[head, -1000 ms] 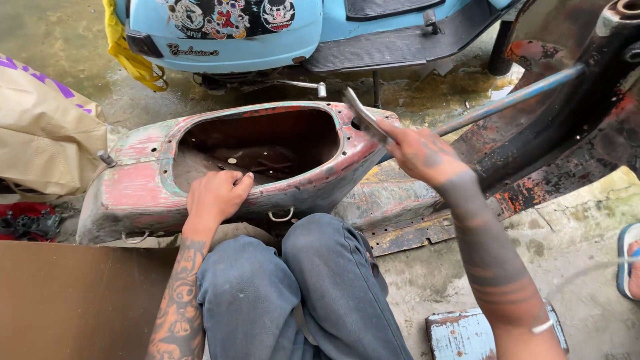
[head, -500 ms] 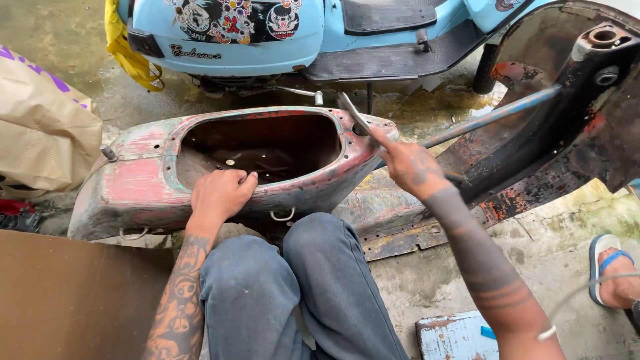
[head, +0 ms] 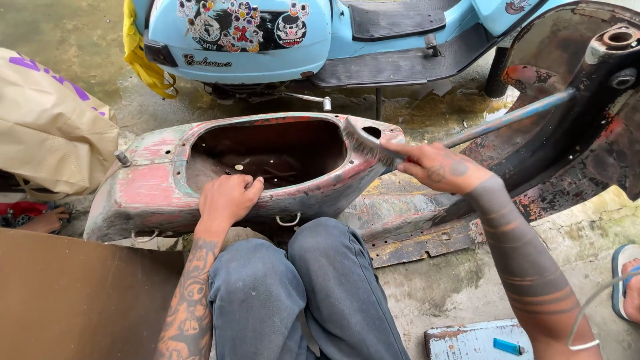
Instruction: Cleaning rust and dirt from a motorcycle frame using a wire brush and a sweeping brush
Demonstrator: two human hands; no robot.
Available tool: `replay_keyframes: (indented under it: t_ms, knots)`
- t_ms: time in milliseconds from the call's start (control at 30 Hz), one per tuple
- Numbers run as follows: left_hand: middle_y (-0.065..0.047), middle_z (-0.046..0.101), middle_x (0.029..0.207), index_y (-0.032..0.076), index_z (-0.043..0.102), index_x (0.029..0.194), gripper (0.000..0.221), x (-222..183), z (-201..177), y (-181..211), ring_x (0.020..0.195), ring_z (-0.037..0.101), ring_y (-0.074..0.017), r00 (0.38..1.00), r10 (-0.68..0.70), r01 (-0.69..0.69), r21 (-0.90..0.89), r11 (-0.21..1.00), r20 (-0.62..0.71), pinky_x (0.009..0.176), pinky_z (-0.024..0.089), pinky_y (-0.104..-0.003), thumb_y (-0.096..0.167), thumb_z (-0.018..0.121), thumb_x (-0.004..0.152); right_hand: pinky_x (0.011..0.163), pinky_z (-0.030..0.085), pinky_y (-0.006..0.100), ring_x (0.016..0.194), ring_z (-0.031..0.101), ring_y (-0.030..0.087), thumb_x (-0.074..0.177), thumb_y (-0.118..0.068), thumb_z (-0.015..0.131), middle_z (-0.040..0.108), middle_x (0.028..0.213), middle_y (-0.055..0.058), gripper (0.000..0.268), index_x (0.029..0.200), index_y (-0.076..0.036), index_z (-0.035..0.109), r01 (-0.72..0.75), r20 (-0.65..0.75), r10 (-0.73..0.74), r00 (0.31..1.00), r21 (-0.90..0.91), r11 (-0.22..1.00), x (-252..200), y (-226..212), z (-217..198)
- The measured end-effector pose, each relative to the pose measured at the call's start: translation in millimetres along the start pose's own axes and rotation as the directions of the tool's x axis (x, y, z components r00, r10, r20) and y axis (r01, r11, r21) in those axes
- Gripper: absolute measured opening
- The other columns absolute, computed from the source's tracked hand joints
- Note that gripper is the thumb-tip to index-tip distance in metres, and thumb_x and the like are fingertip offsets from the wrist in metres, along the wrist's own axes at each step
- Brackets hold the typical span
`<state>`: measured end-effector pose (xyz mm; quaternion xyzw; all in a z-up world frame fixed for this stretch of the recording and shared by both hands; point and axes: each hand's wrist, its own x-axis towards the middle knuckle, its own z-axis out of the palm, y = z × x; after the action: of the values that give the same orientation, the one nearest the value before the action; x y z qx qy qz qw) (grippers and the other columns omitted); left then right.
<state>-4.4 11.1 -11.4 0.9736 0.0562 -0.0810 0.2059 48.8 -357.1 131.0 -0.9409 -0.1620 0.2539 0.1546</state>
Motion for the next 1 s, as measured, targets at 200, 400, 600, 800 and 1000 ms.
replay_keyframes:
  t_ms: [200, 400, 600, 800, 1000]
  knots:
    - [-0.019, 0.056, 0.061, 0.01, 0.045, 0.059, 0.057, 1, 0, 0, 0.075, 0.064, -0.0432, 0.999, -0.024, 0.024, 0.019, 1.0, 0.029, 0.072, 0.05, -0.047, 0.057, 0.048, 0.091, 0.075, 0.059, 0.04, 0.074, 0.073, 0.029, 0.106, -0.024, 0.044, 0.073, 0.112, 0.024, 0.056, 0.161, -0.031, 0.037, -0.035, -0.055, 0.029, 0.998, -0.122, 0.992, 8, 10, 15]
    - [-0.02, 0.057, 0.062, 0.01, 0.045, 0.06, 0.057, 3, 3, -1, 0.076, 0.064, -0.0436, 0.999, -0.035, 0.034, 0.017, 0.999, 0.036, 0.073, 0.05, -0.046, 0.057, 0.048, 0.091, 0.09, 0.057, 0.055, 0.106, 0.071, 0.044, 0.104, -0.035, 0.047, 0.07, 0.125, 0.024, 0.058, 0.16, -0.042, 0.034, -0.212, -0.15, 0.174, 0.973, -0.291, 0.933, 14, 21, 13]
    - [-0.018, 0.058, 0.061, 0.011, 0.046, 0.059, 0.056, 2, 1, 0, 0.075, 0.065, -0.0426, 0.998, -0.036, 0.035, 0.019, 0.999, 0.042, 0.073, 0.05, -0.046, 0.057, 0.048, 0.091, 0.07, 0.06, 0.035, 0.068, 0.071, 0.023, 0.106, -0.025, 0.043, 0.07, 0.122, 0.025, 0.055, 0.161, -0.03, 0.037, -0.076, -0.032, 0.073, 0.997, -0.093, 0.993, 6, 18, 7]
    - [-0.02, 0.06, 0.065, 0.009, 0.048, 0.061, 0.057, 1, -2, 3, 0.079, 0.066, -0.044, 0.998, -0.05, 0.048, 0.036, 0.998, 0.049, 0.074, 0.05, -0.047, 0.058, 0.047, 0.09, 0.063, 0.056, 0.036, 0.064, 0.07, 0.026, 0.106, -0.022, 0.045, 0.072, 0.116, 0.028, 0.054, 0.16, -0.023, 0.038, -0.036, 0.014, 0.037, 0.999, -0.058, 0.998, 6, 15, 11]
    - [-0.019, 0.061, 0.065, 0.01, 0.048, 0.061, 0.056, 0, -5, 6, 0.08, 0.066, -0.0432, 0.996, -0.068, 0.065, 0.038, 0.997, 0.066, 0.075, 0.051, -0.046, 0.058, 0.047, 0.09, 0.076, 0.062, 0.042, 0.078, 0.076, 0.028, 0.107, -0.027, 0.039, 0.068, 0.124, 0.027, 0.056, 0.162, -0.035, 0.031, -0.162, -0.038, 0.157, 0.987, -0.213, 0.964, -9, -15, 7]
